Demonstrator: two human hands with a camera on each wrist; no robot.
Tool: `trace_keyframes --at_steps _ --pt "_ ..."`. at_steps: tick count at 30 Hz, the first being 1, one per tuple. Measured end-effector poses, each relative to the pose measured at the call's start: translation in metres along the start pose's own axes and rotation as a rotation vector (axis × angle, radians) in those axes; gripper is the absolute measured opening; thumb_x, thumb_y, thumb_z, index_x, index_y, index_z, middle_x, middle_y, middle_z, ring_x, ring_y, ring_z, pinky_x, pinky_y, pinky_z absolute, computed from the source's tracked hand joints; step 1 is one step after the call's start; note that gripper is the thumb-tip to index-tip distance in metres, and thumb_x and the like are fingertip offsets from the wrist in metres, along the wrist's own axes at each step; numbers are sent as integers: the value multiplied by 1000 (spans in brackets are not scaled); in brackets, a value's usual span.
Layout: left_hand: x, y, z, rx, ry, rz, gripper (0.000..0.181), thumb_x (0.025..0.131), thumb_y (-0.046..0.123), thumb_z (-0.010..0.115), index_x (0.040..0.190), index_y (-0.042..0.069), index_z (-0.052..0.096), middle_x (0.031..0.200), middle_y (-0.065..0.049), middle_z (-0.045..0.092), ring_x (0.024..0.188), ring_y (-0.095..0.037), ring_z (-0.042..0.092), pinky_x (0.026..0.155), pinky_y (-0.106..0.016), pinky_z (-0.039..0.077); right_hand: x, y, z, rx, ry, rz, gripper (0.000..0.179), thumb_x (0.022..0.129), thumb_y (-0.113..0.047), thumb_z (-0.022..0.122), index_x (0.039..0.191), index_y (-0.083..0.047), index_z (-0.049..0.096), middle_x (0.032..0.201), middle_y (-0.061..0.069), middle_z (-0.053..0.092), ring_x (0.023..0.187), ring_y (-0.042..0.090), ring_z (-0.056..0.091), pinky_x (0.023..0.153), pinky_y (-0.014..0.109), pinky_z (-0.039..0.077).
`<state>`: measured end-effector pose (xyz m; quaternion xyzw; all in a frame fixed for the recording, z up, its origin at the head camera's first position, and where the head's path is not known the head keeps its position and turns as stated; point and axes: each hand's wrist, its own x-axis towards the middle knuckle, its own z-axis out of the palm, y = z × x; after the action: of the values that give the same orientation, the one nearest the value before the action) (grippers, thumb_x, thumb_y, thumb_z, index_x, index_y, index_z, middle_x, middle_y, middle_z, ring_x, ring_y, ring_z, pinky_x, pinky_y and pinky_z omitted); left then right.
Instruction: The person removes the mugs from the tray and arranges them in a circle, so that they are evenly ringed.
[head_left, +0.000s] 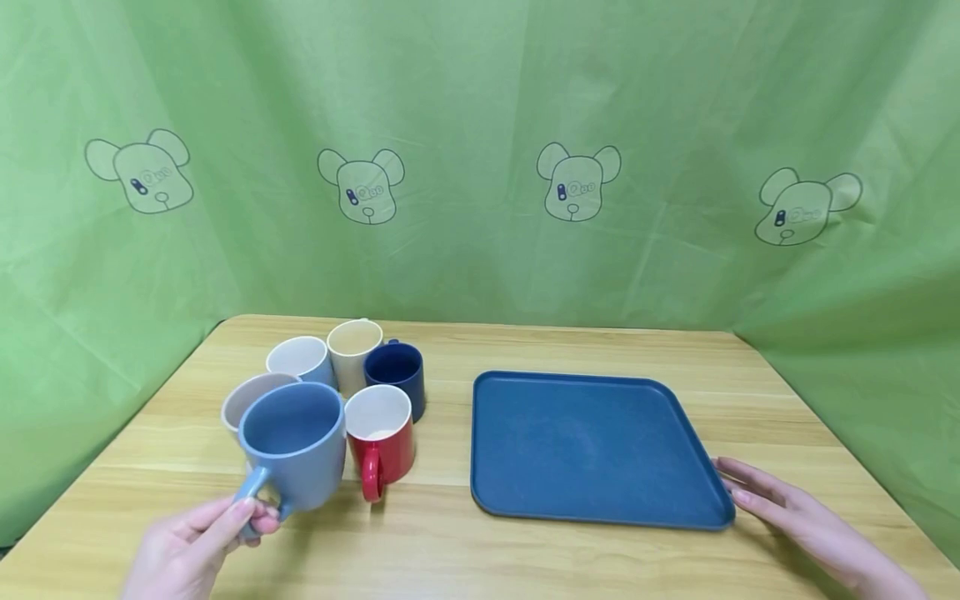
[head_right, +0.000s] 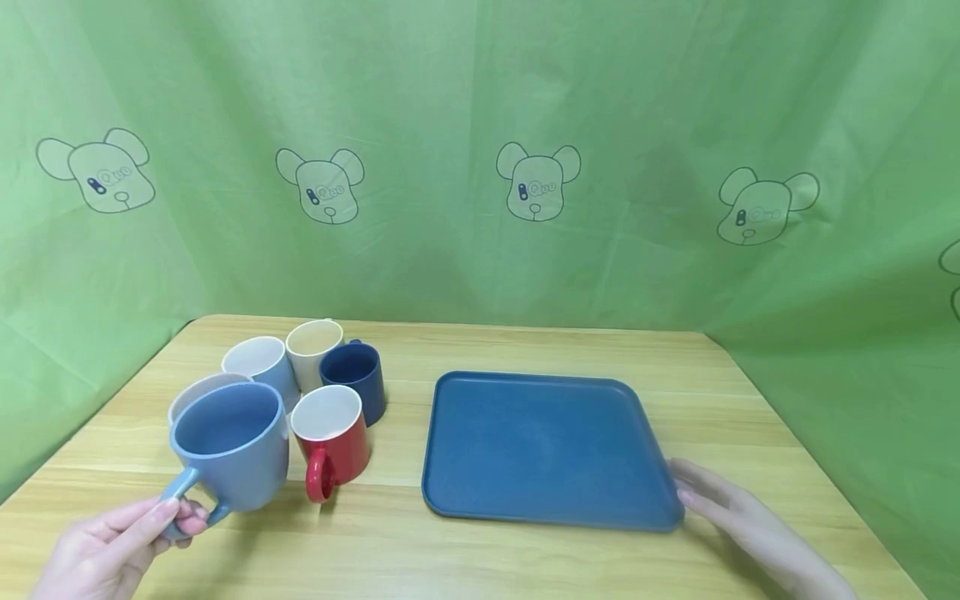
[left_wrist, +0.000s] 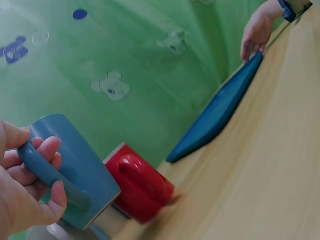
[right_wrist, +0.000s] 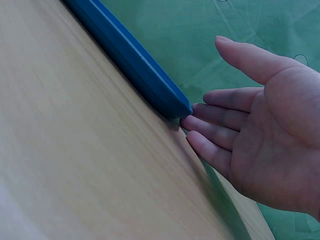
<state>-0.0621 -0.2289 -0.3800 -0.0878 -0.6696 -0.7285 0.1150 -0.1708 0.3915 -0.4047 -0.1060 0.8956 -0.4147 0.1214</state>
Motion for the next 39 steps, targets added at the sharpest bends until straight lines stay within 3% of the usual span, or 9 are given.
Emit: trace_keyframes --at_steps 4,9,23,25,27,30,34,39 --pt "0 -11 -5 -68 -54 -3 30 94 -10 41 94 -2 69 85 -12 69 76 -16 63 69 -25 51 1 -1 -1 0 4 4 51 101 -27 37 145 -4 26 129 -27 37 110 -20 33 80 13 37" --pt "1 -22 -7 -92 -54 -18 32 94 -10 40 93 -1 70 84 -9 70 75 -16 63 68 -25 50 1 -1 1 9 10 -6 50 101 -26 37 145 -4 27 131 -25 38 110 -21 32 81 12 36" --pt "-9 -43 -4 18 52 -74 24 92 -7 46 88 -7 69 79 -11 69 75 -13 65 67 -23 51 -1 0 1 15 12 0 52 101 -26 38 144 -1 25 126 -30 38 109 -19 36 81 14 38" --pt "-9 -46 -4 7 58 -66 24 92 -7 46 87 -7 69 78 -10 69 75 -13 65 67 -23 51 -1 0 1 12 13 0 51 101 -26 38 144 -1 26 131 -24 38 109 -19 35 81 13 38" --pt "-9 -48 -5 -16 49 -52 24 92 -8 45 88 -7 69 79 -10 69 75 -13 65 68 -23 51 0 0 1 14 7 -12 51 101 -25 37 144 0 25 138 -9 39 109 -18 36 81 13 38" --pt "-8 -50 -7 -43 36 -44 25 93 -7 45 89 -5 69 79 -9 70 76 -13 65 69 -24 51 0 0 0 11 2 -7 51 101 -25 37 144 -1 25 140 -3 38 109 -18 36 81 14 38" --pt "-7 -52 -8 -65 32 -33 25 93 -6 45 90 -3 70 81 -8 70 78 -13 65 69 -23 50 0 -1 -1 4 -1 12 51 101 -27 36 145 -3 24 130 -26 37 109 -19 34 81 14 38" --pt "-5 -51 -7 -81 20 20 25 93 -8 44 93 -4 69 83 -8 70 81 -13 66 70 -23 51 1 0 -1 0 3 -4 51 101 -25 37 144 0 25 125 -31 37 108 -19 35 79 14 39"
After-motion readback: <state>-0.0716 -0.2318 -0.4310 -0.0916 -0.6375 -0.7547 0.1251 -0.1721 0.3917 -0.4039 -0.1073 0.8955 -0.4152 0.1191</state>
